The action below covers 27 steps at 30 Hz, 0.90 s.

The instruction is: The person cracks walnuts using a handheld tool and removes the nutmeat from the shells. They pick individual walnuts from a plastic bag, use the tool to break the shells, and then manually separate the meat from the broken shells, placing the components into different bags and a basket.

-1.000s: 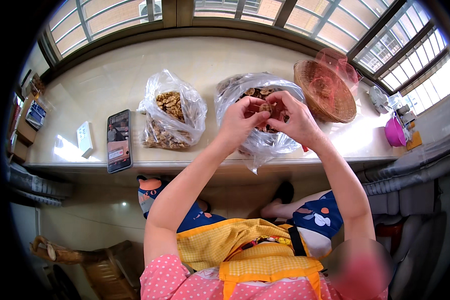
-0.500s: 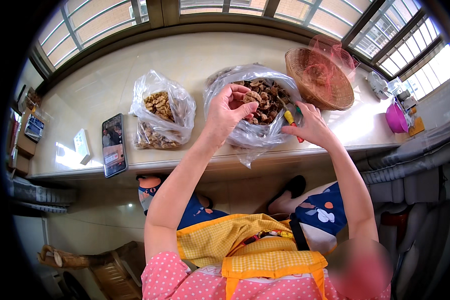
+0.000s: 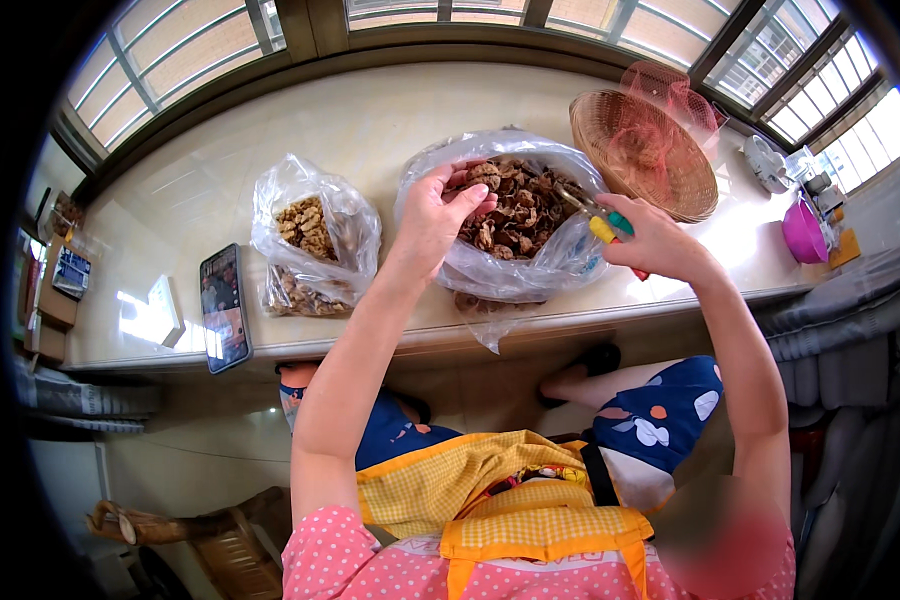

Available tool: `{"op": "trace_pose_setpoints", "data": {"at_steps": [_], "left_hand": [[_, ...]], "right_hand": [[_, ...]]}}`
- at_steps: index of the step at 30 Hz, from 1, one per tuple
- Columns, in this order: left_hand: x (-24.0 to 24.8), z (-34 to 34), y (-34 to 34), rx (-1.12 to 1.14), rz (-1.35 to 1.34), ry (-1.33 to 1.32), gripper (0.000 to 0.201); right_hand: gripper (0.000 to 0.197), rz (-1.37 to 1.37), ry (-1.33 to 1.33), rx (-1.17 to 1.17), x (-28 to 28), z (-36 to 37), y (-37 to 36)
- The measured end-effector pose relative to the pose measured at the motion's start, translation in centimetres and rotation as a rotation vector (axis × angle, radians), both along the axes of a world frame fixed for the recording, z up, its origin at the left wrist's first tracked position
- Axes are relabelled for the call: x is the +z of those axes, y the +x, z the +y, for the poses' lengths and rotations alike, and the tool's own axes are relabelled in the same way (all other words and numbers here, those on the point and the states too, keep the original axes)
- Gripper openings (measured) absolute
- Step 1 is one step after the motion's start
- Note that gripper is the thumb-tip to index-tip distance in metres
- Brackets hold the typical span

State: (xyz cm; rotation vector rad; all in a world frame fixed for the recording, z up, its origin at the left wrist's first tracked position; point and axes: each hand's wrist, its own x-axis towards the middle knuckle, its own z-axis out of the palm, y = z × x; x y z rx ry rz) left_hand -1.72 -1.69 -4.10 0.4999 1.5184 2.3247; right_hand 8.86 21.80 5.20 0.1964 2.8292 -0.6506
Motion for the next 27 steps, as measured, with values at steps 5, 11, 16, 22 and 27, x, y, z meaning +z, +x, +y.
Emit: {"op": "trace_pose_setpoints", "data": {"at_steps": [5, 11, 16, 22, 27], "left_hand": [[0.7, -0.7, 0.8, -0.02, 0.074, -0.075, 0.036], [0.3, -0.2, 1.3, 0.021, 0.087, -0.089, 0.035], [0.7, 0.1, 1.6, 0.015, 0.125, -0.147, 0.035], [1.6, 1.1, 1.9, -0.007, 0.144, -0.261, 0.035], [2.1, 1.8, 1.8, 0.039, 0.136, -0.289, 0.033]], "right_hand": [[0.065, 0.034, -0.59, 0.025, 0.9, -0.5, 1.3], [0.035, -0.195, -0.886, -0.003, 0.5, -1.9, 1.5], [0.053, -0.18, -0.954, 0.002, -0.6, -2.2, 1.3], [0.048, -0.213, -0.965, 0.011, -1.3, -2.6, 1.1], [0.045, -0.221, -0.907, -0.029, -1.8, -2.5, 0.7]]}}
